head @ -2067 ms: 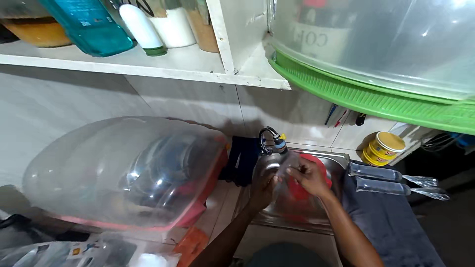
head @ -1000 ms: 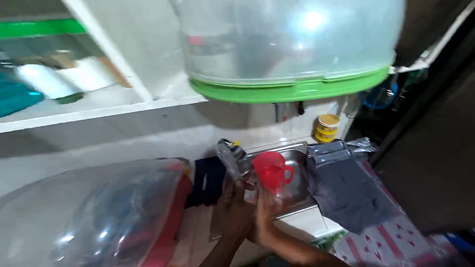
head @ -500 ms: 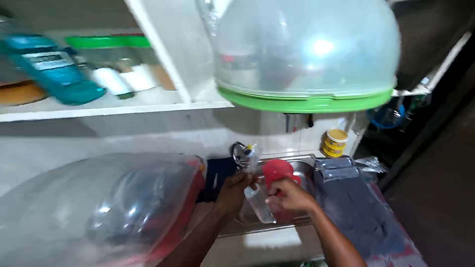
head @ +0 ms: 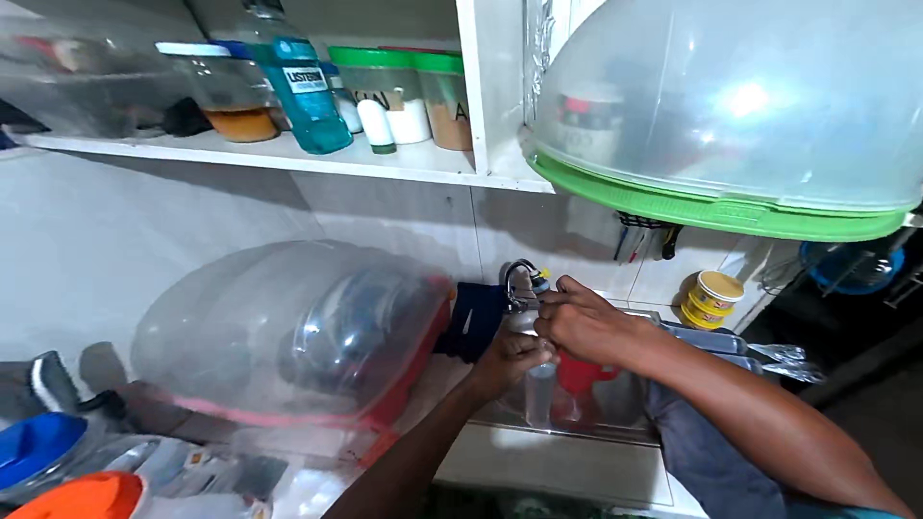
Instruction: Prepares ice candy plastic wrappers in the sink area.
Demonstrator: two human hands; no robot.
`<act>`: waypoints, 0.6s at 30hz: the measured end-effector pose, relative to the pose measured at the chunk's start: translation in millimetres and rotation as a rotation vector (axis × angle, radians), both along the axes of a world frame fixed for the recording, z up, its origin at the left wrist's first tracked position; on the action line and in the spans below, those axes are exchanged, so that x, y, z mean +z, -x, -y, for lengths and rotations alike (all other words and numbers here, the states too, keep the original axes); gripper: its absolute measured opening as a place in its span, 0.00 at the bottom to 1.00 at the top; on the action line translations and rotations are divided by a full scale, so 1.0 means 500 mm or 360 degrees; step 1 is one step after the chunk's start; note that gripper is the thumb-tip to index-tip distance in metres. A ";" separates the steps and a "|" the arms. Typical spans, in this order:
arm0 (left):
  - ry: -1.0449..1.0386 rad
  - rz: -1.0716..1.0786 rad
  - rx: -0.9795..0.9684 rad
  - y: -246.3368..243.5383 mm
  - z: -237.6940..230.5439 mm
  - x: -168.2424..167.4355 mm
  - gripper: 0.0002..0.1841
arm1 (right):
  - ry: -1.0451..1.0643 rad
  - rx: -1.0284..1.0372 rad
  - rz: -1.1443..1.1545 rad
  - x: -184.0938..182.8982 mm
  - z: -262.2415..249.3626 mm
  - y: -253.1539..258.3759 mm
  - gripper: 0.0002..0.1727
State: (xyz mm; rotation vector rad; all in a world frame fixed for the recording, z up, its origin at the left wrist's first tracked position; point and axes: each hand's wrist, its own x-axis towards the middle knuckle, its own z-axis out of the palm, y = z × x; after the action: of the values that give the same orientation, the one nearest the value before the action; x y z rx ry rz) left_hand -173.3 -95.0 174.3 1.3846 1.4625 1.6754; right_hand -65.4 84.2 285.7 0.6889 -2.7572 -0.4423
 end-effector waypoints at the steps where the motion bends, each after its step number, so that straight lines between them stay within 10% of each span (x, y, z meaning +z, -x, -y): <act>1: -0.0035 -0.0019 0.0074 -0.009 0.001 -0.007 0.08 | -0.0040 0.0015 -0.0028 0.005 0.012 -0.005 0.03; 11: -0.0283 -0.0419 -0.0078 -0.011 0.011 0.103 0.10 | 0.0334 0.0062 -0.0349 0.087 -0.013 -0.094 0.07; 18: 0.0077 0.0493 0.0170 -0.175 -0.028 0.381 0.12 | 0.1317 0.0232 -0.1691 -0.075 -0.096 -0.017 0.09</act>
State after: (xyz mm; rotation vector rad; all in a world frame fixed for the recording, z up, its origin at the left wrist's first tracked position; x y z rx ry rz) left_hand -85.8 -81.2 364.8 0.9832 1.4065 1.8135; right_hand -57.0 132.2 248.0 0.2785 -1.6170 0.3089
